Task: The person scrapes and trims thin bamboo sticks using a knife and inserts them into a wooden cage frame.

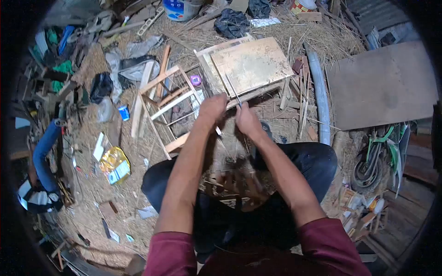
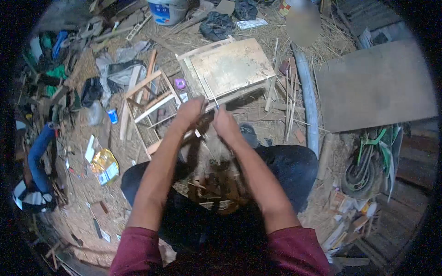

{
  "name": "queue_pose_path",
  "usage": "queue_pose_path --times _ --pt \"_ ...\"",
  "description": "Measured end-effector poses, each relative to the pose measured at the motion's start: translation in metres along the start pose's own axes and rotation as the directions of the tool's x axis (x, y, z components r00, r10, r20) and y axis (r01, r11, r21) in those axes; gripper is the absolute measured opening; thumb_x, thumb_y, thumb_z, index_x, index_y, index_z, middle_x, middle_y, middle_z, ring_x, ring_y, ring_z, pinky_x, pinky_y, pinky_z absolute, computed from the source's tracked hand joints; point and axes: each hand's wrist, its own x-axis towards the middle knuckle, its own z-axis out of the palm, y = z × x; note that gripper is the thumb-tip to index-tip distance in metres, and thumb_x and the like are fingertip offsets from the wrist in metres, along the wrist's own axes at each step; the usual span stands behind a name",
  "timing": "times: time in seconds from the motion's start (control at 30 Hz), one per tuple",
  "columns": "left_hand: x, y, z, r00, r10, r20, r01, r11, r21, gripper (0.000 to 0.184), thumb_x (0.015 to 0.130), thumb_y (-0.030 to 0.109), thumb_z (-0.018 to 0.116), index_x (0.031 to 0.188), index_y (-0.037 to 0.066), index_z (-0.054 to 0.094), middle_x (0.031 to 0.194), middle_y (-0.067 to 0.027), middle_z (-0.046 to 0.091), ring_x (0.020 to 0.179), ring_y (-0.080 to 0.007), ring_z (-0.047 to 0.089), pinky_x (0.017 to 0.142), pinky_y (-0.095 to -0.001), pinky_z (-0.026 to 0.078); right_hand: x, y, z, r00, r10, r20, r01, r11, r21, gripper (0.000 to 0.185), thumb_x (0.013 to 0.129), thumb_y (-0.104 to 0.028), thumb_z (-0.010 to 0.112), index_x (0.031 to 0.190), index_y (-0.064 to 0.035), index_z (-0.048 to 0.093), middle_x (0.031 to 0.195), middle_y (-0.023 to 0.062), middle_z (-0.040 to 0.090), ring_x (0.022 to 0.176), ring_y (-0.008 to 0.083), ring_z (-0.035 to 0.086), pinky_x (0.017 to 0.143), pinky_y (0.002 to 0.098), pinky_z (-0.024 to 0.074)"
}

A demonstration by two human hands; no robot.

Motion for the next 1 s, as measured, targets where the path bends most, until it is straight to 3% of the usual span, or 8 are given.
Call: queue_pose_path --times 0.37,0.5,0.6,0.63,0.73,0.83,0.93,1.0 --pt "-0.003 0.01 -0.01 0.991 -0.11 0.072 0.104 0.991 0.079 0.041 0.101 0.039 0.041 0.108 0.001 0.054 0.097 -0.0241 0.068 0.092 -0.0403 0.067 0.079 -0.0503 0.053 0.019 -0.004 0.001 1.0 -0.017 0.015 0.017 1.0 -0.013 0.036 0.1 -0.025 0.043 0.105 0.01 0.049 0.085 0.0378 0.062 0.086 0.054 0.061 0.079 0.0589 0.0488" --pt "-0.002 0.009 -0.014 0.993 -0.108 0.05 0.104 0.992 0.073 0.035 0.098 0.034 0.047 0.107 0.001 0.054 0.101 -0.0225 0.067 0.094 -0.0385 0.066 0.08 -0.0488 0.053 -0.002 -0.003 -0.003 1.0 0.018 0.02 -0.019 0.998 0.055 0.033 0.1 -0.024 0.042 0.102 0.0082 0.049 0.085 0.0381 0.062 0.085 0.0545 0.061 0.078 0.0594 0.0486" --pt "-0.005 0.007 -0.012 0.999 -0.04 0.013 0.038 0.991 0.13 0.035 0.097 0.034 0.049 0.107 0.001 0.054 0.103 -0.0218 0.067 0.097 -0.0372 0.066 0.081 -0.0471 0.054 0.011 0.004 0.005 0.998 -0.063 -0.026 0.063 0.998 -0.018 0.032 0.1 -0.025 0.042 0.102 0.007 0.048 0.085 0.0381 0.062 0.084 0.0549 0.061 0.077 0.0597 0.0489" --pt "-0.004 0.005 -0.012 0.998 -0.06 0.028 0.057 0.994 0.088 0.033 0.094 0.031 0.053 0.108 0.001 0.053 0.102 -0.0209 0.066 0.097 -0.0366 0.066 0.082 -0.0463 0.054 0.02 -0.002 0.005 0.997 -0.075 -0.036 0.077 0.996 0.047 0.034 0.101 -0.026 0.041 0.102 0.0068 0.048 0.085 0.0383 0.062 0.084 0.0553 0.06 0.076 0.0599 0.0486" --pt "-0.007 -0.001 -0.013 0.998 -0.058 0.0 0.057 0.993 0.103 0.031 0.092 0.027 0.056 0.11 0.002 0.052 0.103 -0.0201 0.065 0.099 -0.0361 0.065 0.083 -0.0463 0.053 0.011 -0.003 0.005 1.0 -0.017 -0.019 0.018 0.999 0.031 0.033 0.1 -0.025 0.042 0.102 0.0071 0.049 0.085 0.0386 0.061 0.084 0.0557 0.06 0.076 0.0601 0.0483" --pt "-0.013 -0.003 -0.013 0.997 0.026 -0.072 -0.014 0.987 0.157 0.031 0.09 0.024 0.059 0.111 0.002 0.05 0.104 -0.0199 0.064 0.101 -0.0352 0.064 0.083 -0.0457 0.053 0.005 0.003 0.007 0.999 -0.036 -0.025 0.036 0.999 0.032 0.031 0.1 -0.024 0.043 0.101 0.0073 0.049 0.084 0.0382 0.062 0.084 0.055 0.061 0.077 0.0597 0.0488" --pt "-0.005 -0.002 -0.013 0.999 0.009 -0.043 -0.003 0.988 0.155 0.032 0.089 0.024 0.06 0.11 0.002 0.051 0.106 -0.0201 0.064 0.104 -0.0345 0.063 0.083 -0.0448 0.053 0.022 -0.002 0.006 0.999 -0.049 -0.019 0.05 0.998 0.035 0.033 0.1 -0.025 0.043 0.103 0.0076 0.048 0.084 0.0387 0.061 0.084 0.0555 0.059 0.076 0.0602 0.0474" --pt "-0.003 -0.001 -0.011 0.999 -0.005 -0.05 0.011 0.992 0.122 0.031 0.083 0.016 0.064 0.107 0.002 0.051 0.103 -0.0192 0.065 0.1 -0.0354 0.064 0.083 -0.0457 0.053 0.014 0.001 0.006 1.0 -0.026 -0.013 0.027 0.999 0.022 0.03 0.099 -0.023 0.045 0.101 0.007 0.049 0.084 0.0381 0.062 0.083 0.0544 0.061 0.074 0.0595 0.0498"
